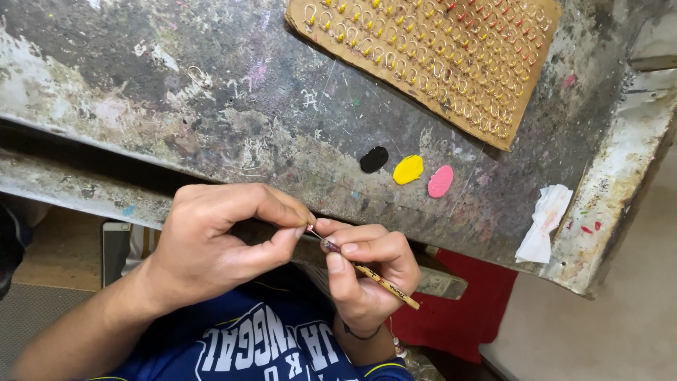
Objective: Painting small jewelry components with a fine brush at a workbench using multiple colors of paint.
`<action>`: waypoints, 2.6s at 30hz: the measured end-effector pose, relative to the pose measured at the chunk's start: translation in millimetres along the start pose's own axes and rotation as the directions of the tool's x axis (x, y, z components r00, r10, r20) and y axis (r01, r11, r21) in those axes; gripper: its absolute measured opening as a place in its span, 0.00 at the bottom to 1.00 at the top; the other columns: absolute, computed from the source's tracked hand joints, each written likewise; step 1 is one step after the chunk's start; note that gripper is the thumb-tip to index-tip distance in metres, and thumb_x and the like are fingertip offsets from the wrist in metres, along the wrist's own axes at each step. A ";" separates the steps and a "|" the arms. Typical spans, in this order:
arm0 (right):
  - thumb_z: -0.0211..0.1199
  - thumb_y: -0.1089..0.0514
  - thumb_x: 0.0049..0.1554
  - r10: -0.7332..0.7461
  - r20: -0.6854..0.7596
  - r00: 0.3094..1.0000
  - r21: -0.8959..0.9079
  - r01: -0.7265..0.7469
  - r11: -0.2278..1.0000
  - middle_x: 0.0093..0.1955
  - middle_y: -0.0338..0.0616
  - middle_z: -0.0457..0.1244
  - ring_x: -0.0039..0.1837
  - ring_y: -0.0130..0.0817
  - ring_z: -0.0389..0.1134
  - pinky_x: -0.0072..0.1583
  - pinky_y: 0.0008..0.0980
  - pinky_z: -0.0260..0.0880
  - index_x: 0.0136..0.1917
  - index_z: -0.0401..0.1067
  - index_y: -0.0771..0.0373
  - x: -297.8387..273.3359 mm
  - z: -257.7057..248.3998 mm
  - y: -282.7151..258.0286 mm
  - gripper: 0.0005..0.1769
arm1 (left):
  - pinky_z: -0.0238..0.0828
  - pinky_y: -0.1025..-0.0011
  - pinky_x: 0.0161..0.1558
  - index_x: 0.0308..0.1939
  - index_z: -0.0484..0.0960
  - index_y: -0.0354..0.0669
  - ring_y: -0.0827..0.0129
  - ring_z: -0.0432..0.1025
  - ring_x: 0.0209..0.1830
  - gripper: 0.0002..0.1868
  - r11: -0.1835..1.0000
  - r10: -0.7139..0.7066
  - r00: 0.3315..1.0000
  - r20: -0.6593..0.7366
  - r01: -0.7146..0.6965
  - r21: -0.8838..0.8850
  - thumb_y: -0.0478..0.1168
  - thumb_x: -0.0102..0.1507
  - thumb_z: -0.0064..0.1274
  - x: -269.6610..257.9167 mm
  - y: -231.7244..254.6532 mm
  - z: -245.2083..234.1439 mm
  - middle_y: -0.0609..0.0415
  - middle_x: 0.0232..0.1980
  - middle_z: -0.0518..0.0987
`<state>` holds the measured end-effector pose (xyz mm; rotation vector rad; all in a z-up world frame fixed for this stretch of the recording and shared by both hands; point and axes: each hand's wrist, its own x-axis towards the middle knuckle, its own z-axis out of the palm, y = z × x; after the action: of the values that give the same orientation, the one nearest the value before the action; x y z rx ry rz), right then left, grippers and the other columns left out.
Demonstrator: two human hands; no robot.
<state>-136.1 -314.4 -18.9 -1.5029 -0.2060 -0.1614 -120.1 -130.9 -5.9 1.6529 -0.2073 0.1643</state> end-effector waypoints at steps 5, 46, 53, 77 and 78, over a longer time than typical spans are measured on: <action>0.66 0.65 0.57 -0.019 0.001 1.000 0.023 0.019 1.000 0.39 0.51 0.67 0.43 0.39 0.73 0.57 0.46 0.84 0.44 0.68 0.61 0.8 0.3 0.2 0.07 | 0.78 0.79 0.39 0.32 0.80 0.39 0.72 0.83 0.33 0.03 1.000 -0.002 1.000 0.004 0.002 -0.009 0.30 0.59 0.59 0.6 0.3 -0.3 0.52 0.36 0.87; 0.66 0.64 0.57 -0.015 -0.016 1.000 0.004 0.015 1.000 0.40 0.52 0.67 0.45 0.47 0.75 0.55 0.44 0.84 0.44 0.68 0.61 0.0 1.1 1.6 0.07 | 0.79 0.79 0.39 0.33 0.79 0.37 0.71 0.83 0.33 0.03 0.999 0.010 1.000 0.014 -0.009 -0.051 0.30 0.61 0.58 2.5 1.7 -2.2 0.51 0.36 0.86; 0.66 0.65 0.57 -0.028 0.006 1.000 -0.011 0.028 1.000 0.40 0.52 0.67 0.44 0.44 0.75 0.56 0.44 0.84 0.44 0.68 0.61 0.4 -0.2 1.1 0.07 | 0.79 0.79 0.39 0.33 0.79 0.37 0.71 0.83 0.33 0.03 0.999 0.010 1.000 0.011 -0.009 -0.053 0.29 0.61 0.58 1.9 1.1 -2.0 0.50 0.36 0.86; 0.59 0.77 0.60 -0.406 -0.258 0.877 -0.539 0.218 0.814 0.43 0.58 0.65 0.38 0.42 0.74 0.38 0.29 0.82 0.46 0.62 0.71 15.7 -122.0 -10.3 0.08 | 0.84 0.82 0.38 0.35 0.81 0.36 0.73 0.83 0.33 0.03 0.954 -0.177 0.981 0.074 0.190 -0.233 0.27 0.62 0.53 2.1 11.4 -6.6 0.50 0.35 0.86; 0.60 0.77 0.62 -0.463 -0.248 0.851 -0.691 0.179 0.701 0.47 0.69 0.67 0.38 0.45 0.72 0.39 0.33 0.79 0.46 0.62 0.75 22.0 -140.1 -13.4 0.08 | 0.84 0.82 0.38 0.34 0.81 0.36 0.74 0.83 0.33 0.03 0.949 -0.198 0.978 0.063 0.208 -0.239 0.27 0.62 0.54 1.6 11.8 -6.1 0.50 0.35 0.86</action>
<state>-112.9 -454.6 -8.5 -2.0733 -0.0780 -0.9198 -121.2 -125.9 6.5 1.4212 -0.0812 -0.0488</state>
